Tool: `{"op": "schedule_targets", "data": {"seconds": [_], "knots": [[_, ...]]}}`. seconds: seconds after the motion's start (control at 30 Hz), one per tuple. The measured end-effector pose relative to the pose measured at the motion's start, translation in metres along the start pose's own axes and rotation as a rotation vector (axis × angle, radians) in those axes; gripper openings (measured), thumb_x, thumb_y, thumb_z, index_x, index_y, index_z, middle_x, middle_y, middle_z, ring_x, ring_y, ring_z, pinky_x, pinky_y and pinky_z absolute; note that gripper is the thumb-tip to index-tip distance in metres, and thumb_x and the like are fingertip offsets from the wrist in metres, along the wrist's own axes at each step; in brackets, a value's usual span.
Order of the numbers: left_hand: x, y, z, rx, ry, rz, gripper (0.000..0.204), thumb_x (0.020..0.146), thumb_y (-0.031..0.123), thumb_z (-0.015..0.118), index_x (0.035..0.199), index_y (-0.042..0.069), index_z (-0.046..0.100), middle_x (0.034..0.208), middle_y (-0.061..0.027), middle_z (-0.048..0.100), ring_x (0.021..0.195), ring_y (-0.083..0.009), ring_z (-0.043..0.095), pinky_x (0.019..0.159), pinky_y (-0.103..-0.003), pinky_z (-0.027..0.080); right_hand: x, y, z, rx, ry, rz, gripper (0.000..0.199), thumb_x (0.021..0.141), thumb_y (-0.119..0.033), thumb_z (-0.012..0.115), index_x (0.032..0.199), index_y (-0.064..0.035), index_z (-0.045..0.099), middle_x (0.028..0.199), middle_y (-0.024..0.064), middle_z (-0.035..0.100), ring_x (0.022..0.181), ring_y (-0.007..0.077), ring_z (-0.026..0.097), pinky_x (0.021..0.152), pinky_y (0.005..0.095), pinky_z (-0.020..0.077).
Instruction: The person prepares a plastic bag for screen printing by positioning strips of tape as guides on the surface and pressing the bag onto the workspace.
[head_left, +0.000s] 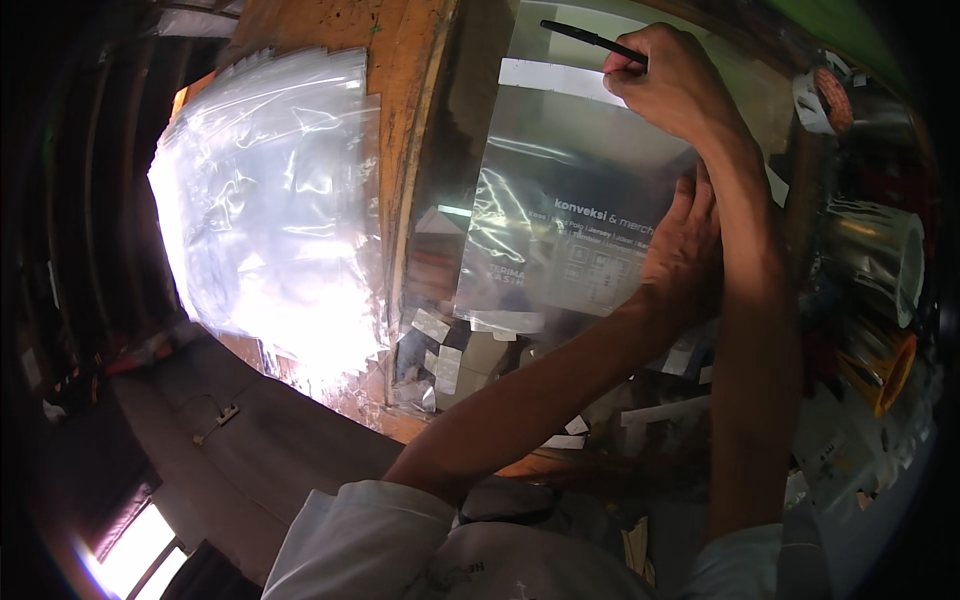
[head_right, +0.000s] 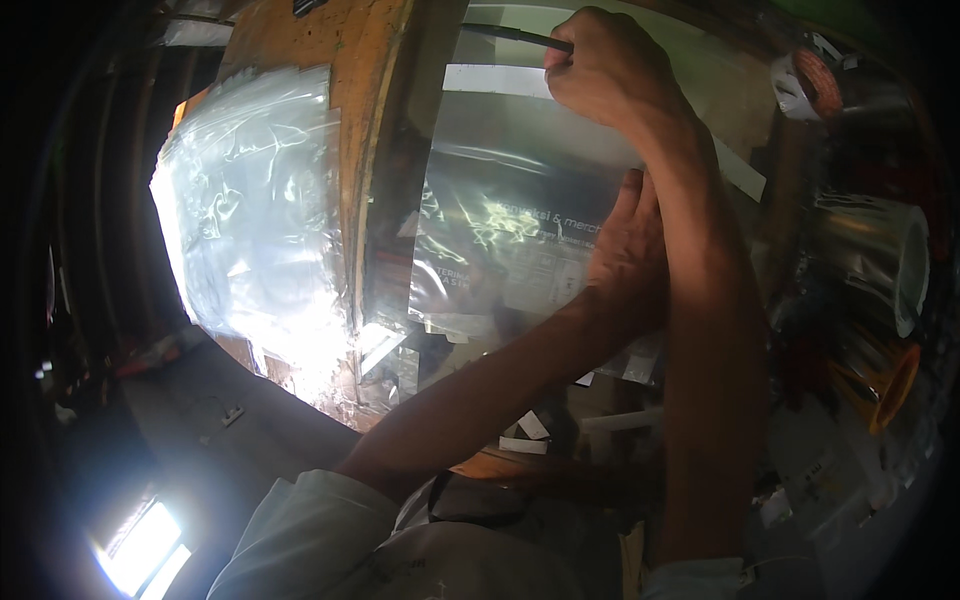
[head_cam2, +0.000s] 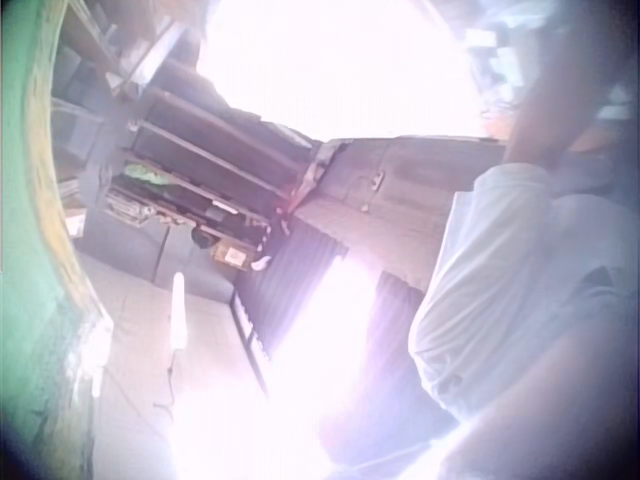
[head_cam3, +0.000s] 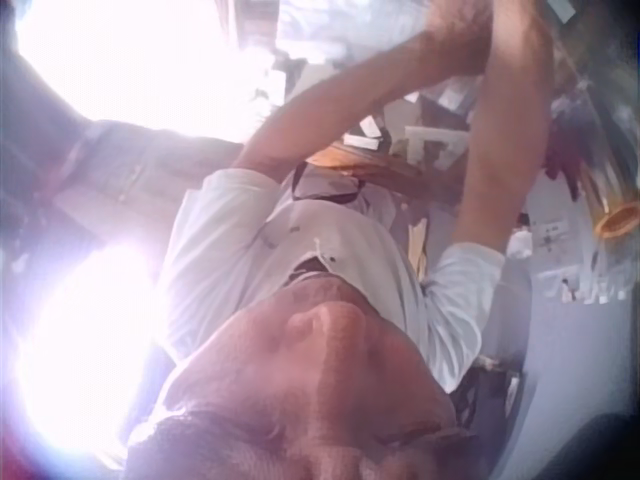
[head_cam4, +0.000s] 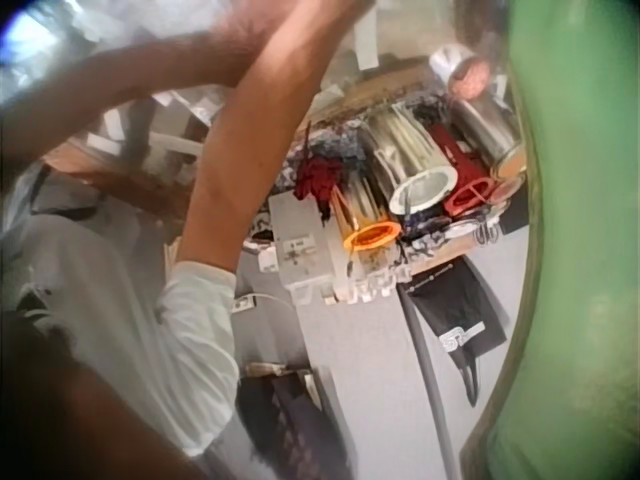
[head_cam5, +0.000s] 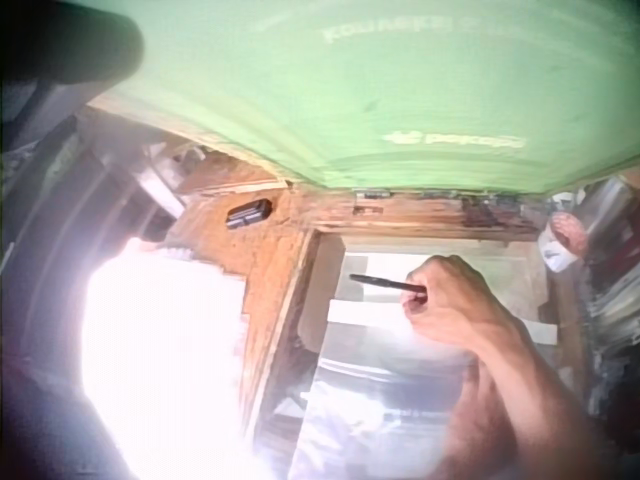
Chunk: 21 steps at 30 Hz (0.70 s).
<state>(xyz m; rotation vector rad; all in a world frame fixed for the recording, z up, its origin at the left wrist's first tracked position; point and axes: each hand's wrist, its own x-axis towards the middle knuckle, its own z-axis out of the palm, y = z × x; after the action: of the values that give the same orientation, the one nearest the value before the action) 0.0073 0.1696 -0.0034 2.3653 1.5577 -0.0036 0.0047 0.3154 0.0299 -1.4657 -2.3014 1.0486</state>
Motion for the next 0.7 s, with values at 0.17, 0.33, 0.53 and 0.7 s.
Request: {"op": "schedule_targets", "data": {"seconds": [0.17, 0.33, 0.53, 0.7], "knots": [[-0.002, 0.001, 0.005, -0.004, 0.061, -0.009, 0.079, 0.097, 0.045, 0.052, 0.156, -0.005, 0.036, 0.159, -0.0274, 0.036, 0.150, -0.0481, 0.023, 0.121, -0.055, 0.020, 0.001, 0.005, 0.002, -0.007, 0.024, -0.050, 0.018, 0.084, -0.013, 0.072, 0.094, 0.0009, 0.074, 0.079, 0.0094, 0.072, 0.072, 0.0173, 0.067, 0.072, 0.0332, 0.0532], [-0.001, 0.002, 0.000, 0.013, 0.015, -0.025, 0.076, 0.097, 0.045, 0.052, 0.154, -0.003, 0.039, 0.158, -0.0252, 0.038, 0.150, -0.0464, 0.024, 0.121, -0.056, 0.018, 0.003, 0.006, 0.000, -0.015, -0.019, -0.045, 0.018, 0.083, -0.014, 0.072, 0.092, 0.0015, 0.074, 0.077, 0.0092, 0.071, 0.070, 0.0174, 0.066, 0.071, 0.0329, 0.0528], [-0.002, 0.003, -0.002, -0.002, 0.054, -0.033, 0.071, 0.097, 0.046, 0.055, 0.151, 0.001, 0.044, 0.154, -0.0217, 0.041, 0.148, -0.0443, 0.025, 0.122, -0.058, 0.016, 0.000, 0.002, 0.001, -0.016, 0.012, -0.020, 0.017, 0.083, -0.013, 0.071, 0.091, 0.0013, 0.074, 0.076, 0.0091, 0.071, 0.067, 0.0174, 0.065, 0.069, 0.0327, 0.0523], [-0.004, 0.004, -0.001, 0.003, 0.085, -0.036, 0.070, 0.095, 0.046, 0.056, 0.149, 0.002, 0.047, 0.154, -0.0212, 0.042, 0.148, -0.0438, 0.026, 0.122, -0.058, 0.016, 0.002, 0.006, 0.002, -0.015, 0.020, -0.034, 0.017, 0.083, -0.014, 0.072, 0.091, 0.0009, 0.074, 0.076, 0.0089, 0.071, 0.068, 0.0165, 0.065, 0.069, 0.0328, 0.0523]]}}
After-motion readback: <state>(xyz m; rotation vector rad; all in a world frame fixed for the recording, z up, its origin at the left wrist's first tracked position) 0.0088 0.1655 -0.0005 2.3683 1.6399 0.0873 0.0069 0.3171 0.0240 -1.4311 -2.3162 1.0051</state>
